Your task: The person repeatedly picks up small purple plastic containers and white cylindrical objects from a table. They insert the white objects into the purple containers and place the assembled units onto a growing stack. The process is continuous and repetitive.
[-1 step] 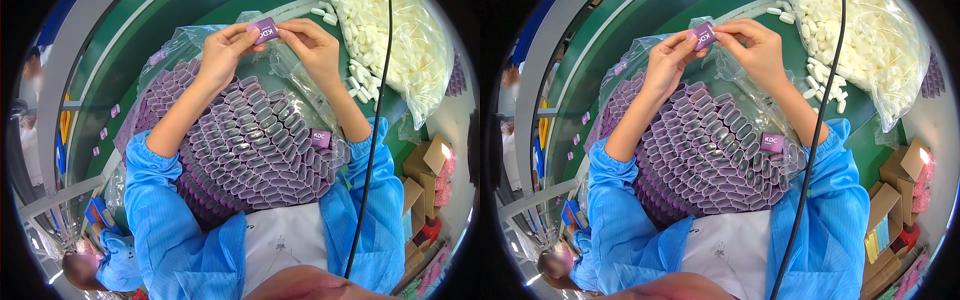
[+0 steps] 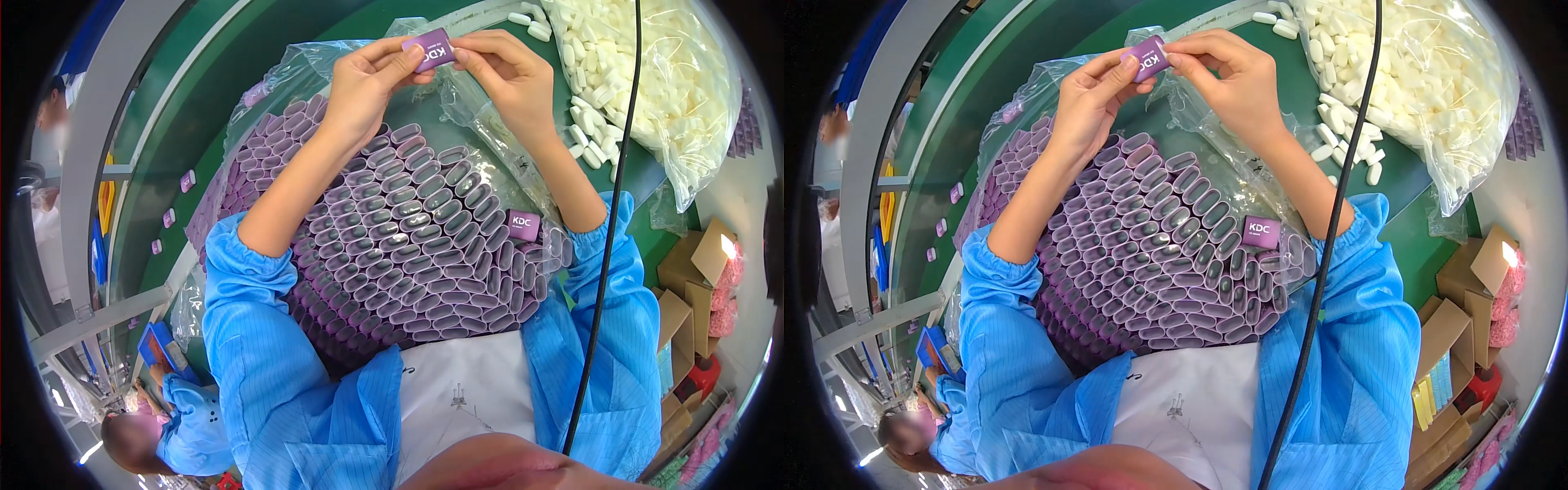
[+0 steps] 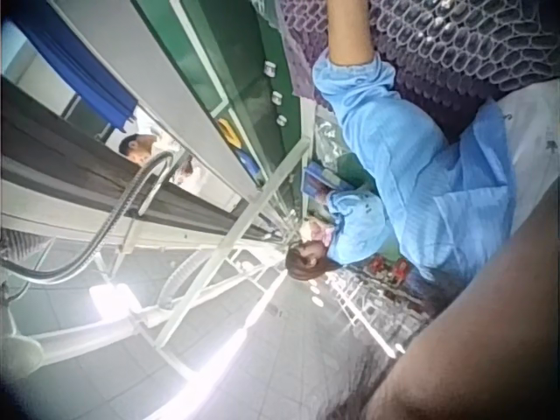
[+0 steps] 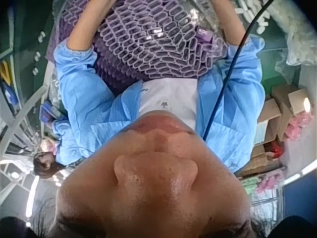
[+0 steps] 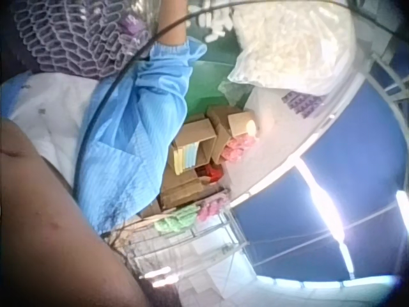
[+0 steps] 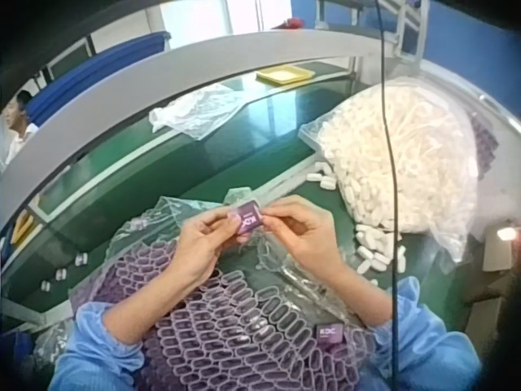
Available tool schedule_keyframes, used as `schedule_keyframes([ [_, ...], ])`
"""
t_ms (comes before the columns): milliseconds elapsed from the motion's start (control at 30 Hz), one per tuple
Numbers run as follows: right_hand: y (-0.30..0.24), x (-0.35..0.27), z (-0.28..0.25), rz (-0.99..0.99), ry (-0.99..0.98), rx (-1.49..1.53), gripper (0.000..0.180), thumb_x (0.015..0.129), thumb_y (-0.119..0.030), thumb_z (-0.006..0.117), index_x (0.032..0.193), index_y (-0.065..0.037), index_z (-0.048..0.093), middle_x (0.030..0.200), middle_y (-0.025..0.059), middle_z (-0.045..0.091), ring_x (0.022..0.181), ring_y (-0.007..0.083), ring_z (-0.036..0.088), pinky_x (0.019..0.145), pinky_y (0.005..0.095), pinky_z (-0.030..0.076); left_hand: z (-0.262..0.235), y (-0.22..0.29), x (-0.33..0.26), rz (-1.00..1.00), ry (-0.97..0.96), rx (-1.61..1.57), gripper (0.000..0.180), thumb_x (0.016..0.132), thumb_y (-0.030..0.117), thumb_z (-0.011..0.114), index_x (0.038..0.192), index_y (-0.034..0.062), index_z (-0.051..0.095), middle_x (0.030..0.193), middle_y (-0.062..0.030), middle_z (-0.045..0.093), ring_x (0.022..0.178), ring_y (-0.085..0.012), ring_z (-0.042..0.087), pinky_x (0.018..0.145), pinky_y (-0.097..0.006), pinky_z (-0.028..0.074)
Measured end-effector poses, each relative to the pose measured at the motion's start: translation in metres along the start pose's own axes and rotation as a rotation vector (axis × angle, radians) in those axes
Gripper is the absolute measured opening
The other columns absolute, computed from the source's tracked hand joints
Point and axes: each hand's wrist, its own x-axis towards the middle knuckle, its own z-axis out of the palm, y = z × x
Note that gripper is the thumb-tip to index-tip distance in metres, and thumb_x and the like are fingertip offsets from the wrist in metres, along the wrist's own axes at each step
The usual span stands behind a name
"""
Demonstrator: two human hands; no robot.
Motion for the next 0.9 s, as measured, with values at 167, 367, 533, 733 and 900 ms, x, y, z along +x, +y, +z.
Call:
schedule_keyframes([
  [167,0.005,0.004,-0.005,-0.187,-0.023,-0.245,0.018,0.082,-0.002,0.067,0.1,-0.003,0.07,0.097,0.0098,0.068,0.085,0.0174,0.065,0.075,0.0261,0.052,-0.001,0.002,0.004,-0.043,0.042,0.008,0.033,0.092,0.016,0.061,0.114,-0.0081,0.058,0.102,-0.0132,0.065,0.087,-0.0174,0.064,0.084,-0.028,0.052],
  [367,0.001,0.02,-0.021,-0.163,0.118,-0.417,0.019,0.083,-0.009,0.066,0.1,0.0,0.068,0.091,0.014,0.068,0.079,0.0247,0.065,0.069,0.0319,0.05,-0.054,0.035,0.051,0.096,0.241,0.053,0.031,0.092,0.015,0.06,0.112,-0.0086,0.058,0.102,-0.0139,0.064,0.089,-0.0195,0.064,0.086,-0.028,0.051],
  [533,0.014,0.01,-0.005,-0.139,0.019,-0.314,0.024,0.08,-0.011,0.071,0.103,-0.006,0.07,0.094,0.0102,0.069,0.082,0.0189,0.067,0.074,0.0268,0.051,-0.015,0.01,0.025,-0.041,0.062,0.107,0.032,0.092,0.018,0.06,0.111,-0.0074,0.059,0.099,-0.0118,0.065,0.084,-0.0152,0.063,0.082,-0.027,0.05],
  [733,0.008,0.002,0.009,-0.281,0.159,-0.439,0.021,0.075,-0.005,0.073,0.095,-0.004,0.072,0.088,0.0097,0.07,0.076,0.0202,0.068,0.067,0.0281,0.054,0.002,-0.004,0.016,-0.044,0.032,-0.046,0.029,0.091,0.015,0.062,0.108,-0.0083,0.059,0.096,-0.0122,0.065,0.081,-0.0162,0.064,0.079,-0.027,0.053],
  [900,0.013,0.005,0.006,-0.351,0.173,-0.544,0.017,0.077,-0.009,0.072,0.093,-0.003,0.072,0.087,0.0106,0.07,0.074,0.0241,0.068,0.066,0.03,0.054,0.005,0.0,0.017,-0.044,0.062,-0.04,0.033,0.092,0.017,0.06,0.113,-0.0083,0.057,0.101,-0.0131,0.064,0.087,-0.0161,0.064,0.082,-0.026,0.052],
])
